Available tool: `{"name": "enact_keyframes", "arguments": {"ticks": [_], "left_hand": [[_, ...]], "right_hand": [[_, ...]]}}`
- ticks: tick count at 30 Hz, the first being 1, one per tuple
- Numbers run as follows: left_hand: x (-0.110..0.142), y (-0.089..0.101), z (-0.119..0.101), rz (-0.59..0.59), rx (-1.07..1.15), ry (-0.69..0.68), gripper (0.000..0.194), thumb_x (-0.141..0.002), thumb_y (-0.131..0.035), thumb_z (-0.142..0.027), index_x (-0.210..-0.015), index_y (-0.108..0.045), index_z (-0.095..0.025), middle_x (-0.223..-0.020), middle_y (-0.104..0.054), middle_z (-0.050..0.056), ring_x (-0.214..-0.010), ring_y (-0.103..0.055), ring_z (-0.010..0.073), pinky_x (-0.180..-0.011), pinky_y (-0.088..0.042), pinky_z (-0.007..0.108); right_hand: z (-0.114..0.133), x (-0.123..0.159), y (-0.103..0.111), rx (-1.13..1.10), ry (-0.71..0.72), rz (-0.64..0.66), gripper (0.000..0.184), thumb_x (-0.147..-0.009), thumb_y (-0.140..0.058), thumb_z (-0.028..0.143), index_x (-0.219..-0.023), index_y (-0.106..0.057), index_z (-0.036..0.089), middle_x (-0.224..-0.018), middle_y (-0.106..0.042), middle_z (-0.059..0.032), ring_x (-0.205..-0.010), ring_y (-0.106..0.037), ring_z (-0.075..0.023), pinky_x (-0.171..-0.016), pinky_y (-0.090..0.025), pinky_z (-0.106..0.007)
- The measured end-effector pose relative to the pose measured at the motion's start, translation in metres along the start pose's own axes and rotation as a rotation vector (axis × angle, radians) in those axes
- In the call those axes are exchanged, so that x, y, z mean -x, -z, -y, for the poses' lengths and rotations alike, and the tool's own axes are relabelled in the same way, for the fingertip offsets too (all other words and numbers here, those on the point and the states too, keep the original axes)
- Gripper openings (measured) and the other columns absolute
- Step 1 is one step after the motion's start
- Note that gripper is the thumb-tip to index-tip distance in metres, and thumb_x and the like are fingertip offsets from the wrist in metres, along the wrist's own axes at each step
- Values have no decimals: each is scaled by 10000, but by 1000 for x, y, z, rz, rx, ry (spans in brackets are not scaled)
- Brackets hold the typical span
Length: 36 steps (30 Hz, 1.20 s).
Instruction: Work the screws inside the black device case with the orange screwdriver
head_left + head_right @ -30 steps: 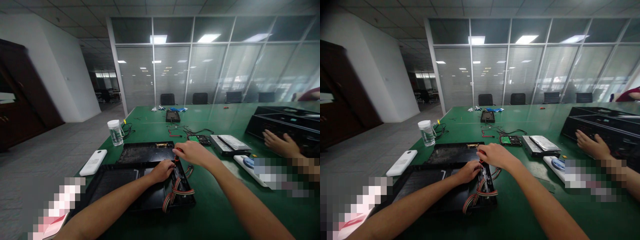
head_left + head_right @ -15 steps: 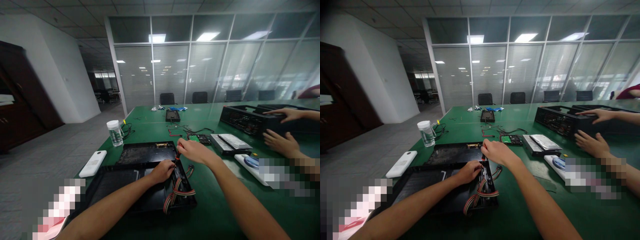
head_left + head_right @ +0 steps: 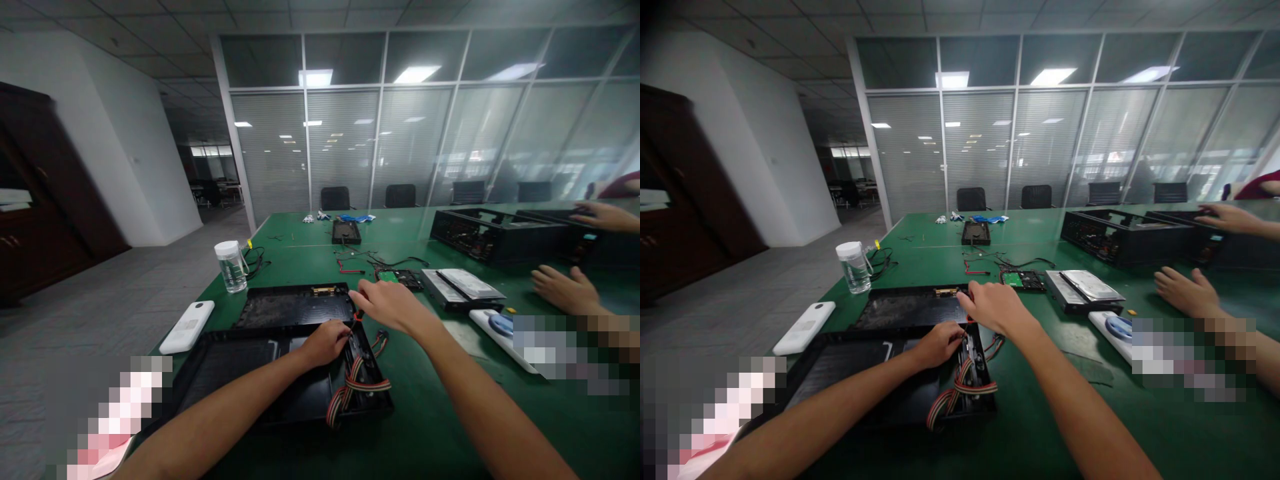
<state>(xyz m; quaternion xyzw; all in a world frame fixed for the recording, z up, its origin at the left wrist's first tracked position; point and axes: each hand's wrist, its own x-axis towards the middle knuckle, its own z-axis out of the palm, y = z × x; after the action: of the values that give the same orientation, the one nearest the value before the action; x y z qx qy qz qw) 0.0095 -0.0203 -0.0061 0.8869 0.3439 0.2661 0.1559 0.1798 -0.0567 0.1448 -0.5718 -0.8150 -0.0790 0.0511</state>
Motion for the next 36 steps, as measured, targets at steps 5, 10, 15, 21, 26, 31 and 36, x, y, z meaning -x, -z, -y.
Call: {"name": "enact_keyframes", "arguments": {"ticks": [5, 10, 15, 21, 26, 31, 36], "left_hand": [[0, -1, 1, 0, -8, -3, 132, -807, -507, -115, -885, -608, -147, -825, -596, 42, -802, -545, 156, -766, -418, 257], [1, -3, 3, -18, -18, -17, 131, -816, -499, -125, -889, -606, -142, -827, -593, 44, -800, -544, 156, -759, -417, 254], [0, -2, 2, -12, -4, -11, 134, -817, -495, -123, -884, -608, -147, -833, -597, 46, -806, -546, 158, -767, -419, 261], [1, -1, 2, -12, -3, -10, 136, -805, -507, -124, -893, -608, -149, -833, -600, 46, -814, -551, 163, -778, -421, 265], [2, -1, 1, -14, -6, -14, 144, -809, -500, -130, -901, -609, -153, -853, -600, 48, -832, -551, 163, -793, -420, 268], [2, 1, -1, -9, -36, -28, 145, -810, -496, -124, -906, -602, -148, -852, -596, 49, -831, -547, 162, -792, -423, 265], [4, 3, -3, 12, -81, -64, 168, -840, -458, -120, -949, -580, -159, -901, -585, 54, -872, -535, 162, -829, -420, 275]], "right_hand": [[2, 3, 0, 16, 15, 6, 457, -884, -290, 509, -940, -588, 167, -862, -661, -127, -811, -620, -242, -677, -386, -302], [5, 1, -4, 34, -8, -61, 431, -894, -290, 484, -977, -575, 172, -836, -665, -113, -804, -626, -248, -672, -391, -307], [6, 2, -4, 54, -54, -59, 517, -877, -266, 545, -911, -602, 153, -827, -663, -141, -802, -625, -262, -667, -390, -317], [5, 5, -1, 17, 11, -28, 466, -879, -292, 521, -879, -598, 170, -811, -662, -112, -786, -621, -237, -662, -375, -300], [3, 7, -4, -45, 81, -1, 385, -891, -314, 438, -973, -589, 181, -814, -665, -87, -767, -614, -208, -664, -369, -282], [-5, 8, -4, -7, -21, -69, 586, -884, -217, 549, -746, -632, 158, -771, -654, -131, -756, -614, -242, -647, -382, -309], [-53, 28, -43, -516, 78, -82, 420, -851, -355, 528, -783, -596, 191, -675, -607, -20, -631, -564, -156, -612, -398, -269]]}}
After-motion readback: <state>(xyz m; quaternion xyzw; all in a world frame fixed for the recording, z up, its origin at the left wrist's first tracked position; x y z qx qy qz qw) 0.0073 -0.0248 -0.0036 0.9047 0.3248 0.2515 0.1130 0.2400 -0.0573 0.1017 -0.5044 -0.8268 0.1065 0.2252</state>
